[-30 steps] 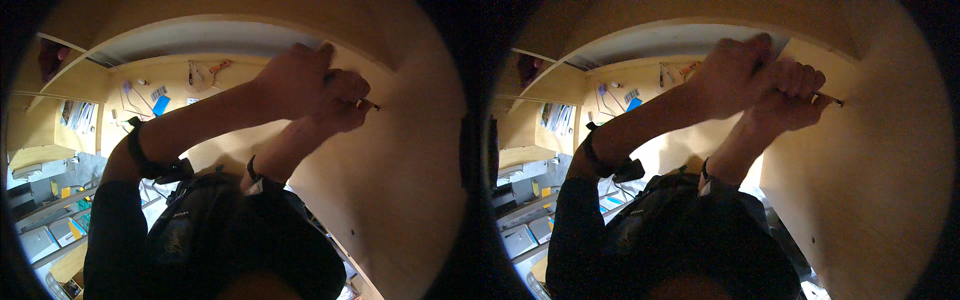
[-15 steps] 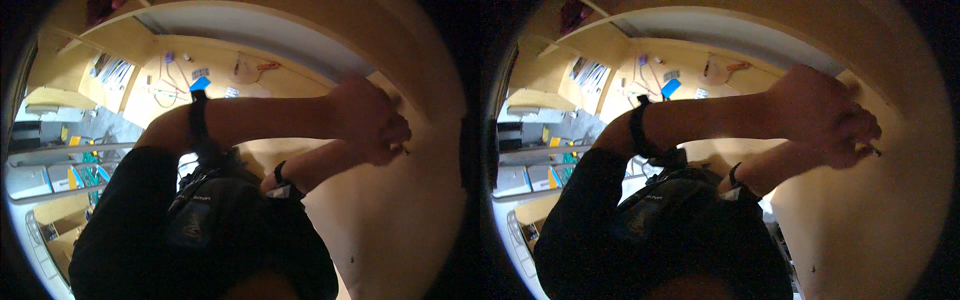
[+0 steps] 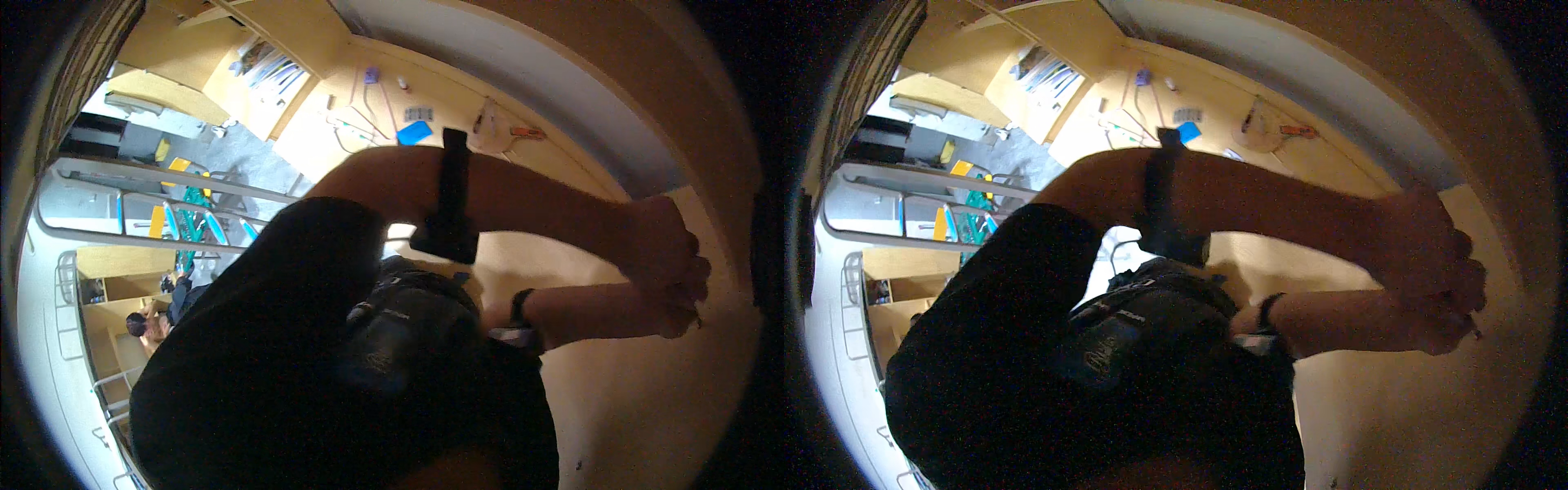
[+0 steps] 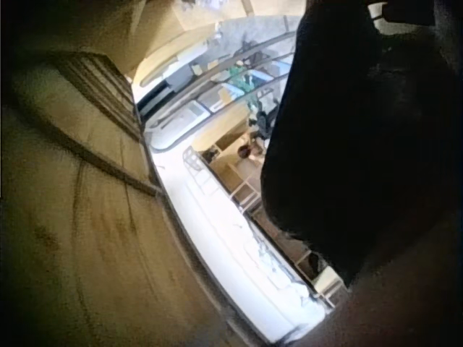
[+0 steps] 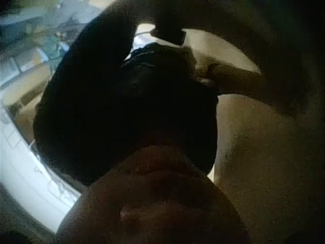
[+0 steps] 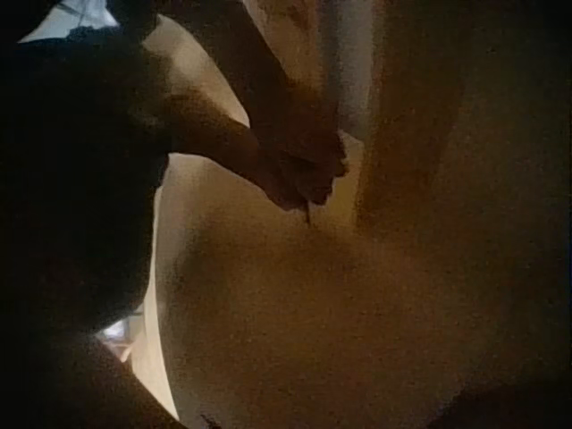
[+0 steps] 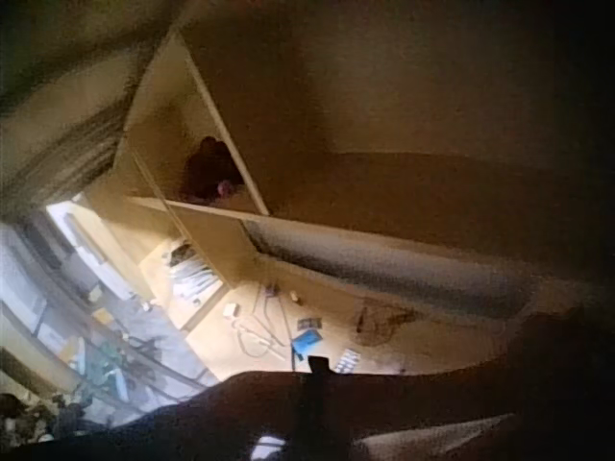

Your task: The person uses a screwdriver to tighten screws on a wooden drawer and a cabinet frame in a room.

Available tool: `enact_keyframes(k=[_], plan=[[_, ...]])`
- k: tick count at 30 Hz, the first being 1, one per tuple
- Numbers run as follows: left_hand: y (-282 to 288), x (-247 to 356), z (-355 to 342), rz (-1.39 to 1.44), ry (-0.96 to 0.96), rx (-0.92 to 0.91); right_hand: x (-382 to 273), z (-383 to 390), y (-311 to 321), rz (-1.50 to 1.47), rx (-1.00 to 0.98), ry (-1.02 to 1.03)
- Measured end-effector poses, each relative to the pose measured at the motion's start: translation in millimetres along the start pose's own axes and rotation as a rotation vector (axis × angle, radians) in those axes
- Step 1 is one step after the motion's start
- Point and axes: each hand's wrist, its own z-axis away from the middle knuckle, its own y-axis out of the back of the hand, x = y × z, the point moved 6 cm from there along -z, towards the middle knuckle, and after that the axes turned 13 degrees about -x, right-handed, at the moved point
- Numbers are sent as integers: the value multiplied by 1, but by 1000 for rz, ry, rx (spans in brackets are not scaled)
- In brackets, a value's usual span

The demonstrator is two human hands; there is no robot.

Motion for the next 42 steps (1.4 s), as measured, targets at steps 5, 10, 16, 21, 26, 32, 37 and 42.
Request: enact_keyframes(k=[5,10,16,21,26,32,37,42], plan=[[14,-12,7,267,210,-73,-8,-16,6,10,-1,27],[18,-34,-3,325,225,-386,17,-18,1,-33,-18,56],[0,-33,-28,442,232,-734,15,-29,-7,-21,-59,191],[5,-26,-3,61,115,-32,14,-12,-27,-36,-50,263],[7,-22,13,158,186,-76,38,-1,-52,-492,-225,122],[1,-17,19,388,345,-336,22,2,-77,-798,-232,95],[18,-4,29,-159,6,52,28,13,-58,-404,262,124],[6,-44,40,834,650,-501,31,1,-61,-590,-475,110]])
